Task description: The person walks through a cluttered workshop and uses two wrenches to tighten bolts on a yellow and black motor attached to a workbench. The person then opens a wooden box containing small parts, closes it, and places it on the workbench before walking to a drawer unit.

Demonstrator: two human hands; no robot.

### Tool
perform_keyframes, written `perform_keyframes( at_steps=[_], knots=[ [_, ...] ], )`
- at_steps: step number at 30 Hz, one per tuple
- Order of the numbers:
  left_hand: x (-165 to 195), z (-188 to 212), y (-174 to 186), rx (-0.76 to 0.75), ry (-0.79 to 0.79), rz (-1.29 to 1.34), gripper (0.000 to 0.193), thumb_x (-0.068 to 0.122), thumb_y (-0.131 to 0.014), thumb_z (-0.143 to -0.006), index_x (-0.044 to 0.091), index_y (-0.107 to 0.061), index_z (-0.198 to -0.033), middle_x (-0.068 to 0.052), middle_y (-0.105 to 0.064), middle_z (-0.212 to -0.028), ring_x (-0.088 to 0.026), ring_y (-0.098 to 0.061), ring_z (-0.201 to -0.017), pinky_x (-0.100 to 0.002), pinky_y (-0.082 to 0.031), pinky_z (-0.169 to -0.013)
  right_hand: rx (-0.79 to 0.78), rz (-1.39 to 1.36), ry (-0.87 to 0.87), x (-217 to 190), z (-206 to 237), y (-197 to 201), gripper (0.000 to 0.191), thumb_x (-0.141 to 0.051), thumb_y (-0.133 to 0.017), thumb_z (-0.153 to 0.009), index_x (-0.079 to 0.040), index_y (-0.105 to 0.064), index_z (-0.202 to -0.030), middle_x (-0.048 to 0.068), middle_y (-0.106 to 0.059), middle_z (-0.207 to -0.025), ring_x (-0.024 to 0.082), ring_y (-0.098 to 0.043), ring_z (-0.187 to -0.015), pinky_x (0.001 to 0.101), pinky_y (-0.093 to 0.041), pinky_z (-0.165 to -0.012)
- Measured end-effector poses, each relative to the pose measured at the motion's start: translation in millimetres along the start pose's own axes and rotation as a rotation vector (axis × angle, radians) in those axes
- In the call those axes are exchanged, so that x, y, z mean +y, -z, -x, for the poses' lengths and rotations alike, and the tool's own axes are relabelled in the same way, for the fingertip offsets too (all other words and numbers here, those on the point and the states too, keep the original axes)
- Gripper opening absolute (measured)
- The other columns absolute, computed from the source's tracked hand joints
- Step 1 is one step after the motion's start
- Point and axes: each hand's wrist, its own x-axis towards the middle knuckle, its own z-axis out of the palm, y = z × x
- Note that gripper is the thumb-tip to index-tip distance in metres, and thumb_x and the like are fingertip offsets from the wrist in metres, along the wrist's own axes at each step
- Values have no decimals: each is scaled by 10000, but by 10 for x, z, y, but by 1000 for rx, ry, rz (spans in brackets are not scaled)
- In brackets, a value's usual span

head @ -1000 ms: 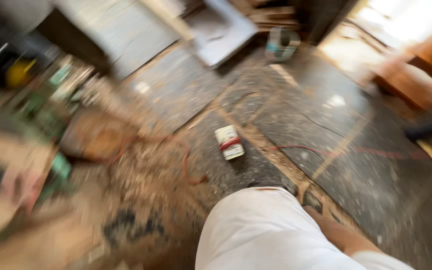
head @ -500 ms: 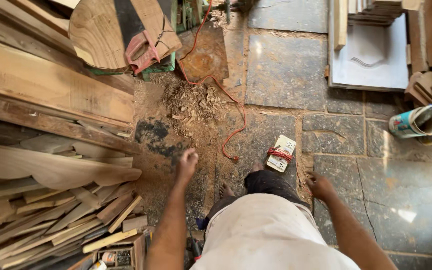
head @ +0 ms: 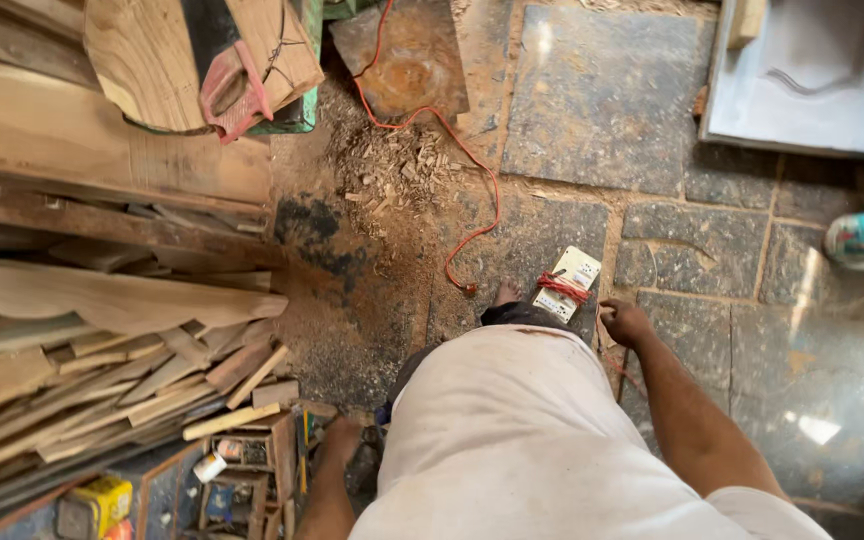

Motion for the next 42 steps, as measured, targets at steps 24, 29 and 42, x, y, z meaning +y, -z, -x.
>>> perform_keyframes(
  at_steps=[24,29,42],
  knots=[
    [206,405,-1254,-98,380,318,461,433,-595,-904,212,-644,-1306,-158,-760,-1091,-343,-724,-1042,-439,-541,-880,-212,118,744,-2114,-1463,229,331,-256,-568,-966,-202,-719,-1256,220,-742,-1018,400,-714,-918,503,-566,-847],
    [1386,-557,-433,-39,114,352,403,367,-610,-889,174,-682,-1235,-186,-760,-1035,-355,-735,-976,-460,-552,-826,-252,14,596,-1841,-1392,462,320,-273,-635,-921,-178,-730,-1211,146,-780,-988,306,-745,-892,439,-585,-813],
    [5083,-3136,3325,407,-875,888,512,438,-616,-1002,41,-647,-1323,-124,-681,-1252,-236,-667,-1150,-371,-546,-952,191,-352,235,-2460,-2623,2728,352,-206,-611,-1007,-120,-671,-1344,111,-795,-1121,201,-758,-955,355,-608,-855]
  ],
)
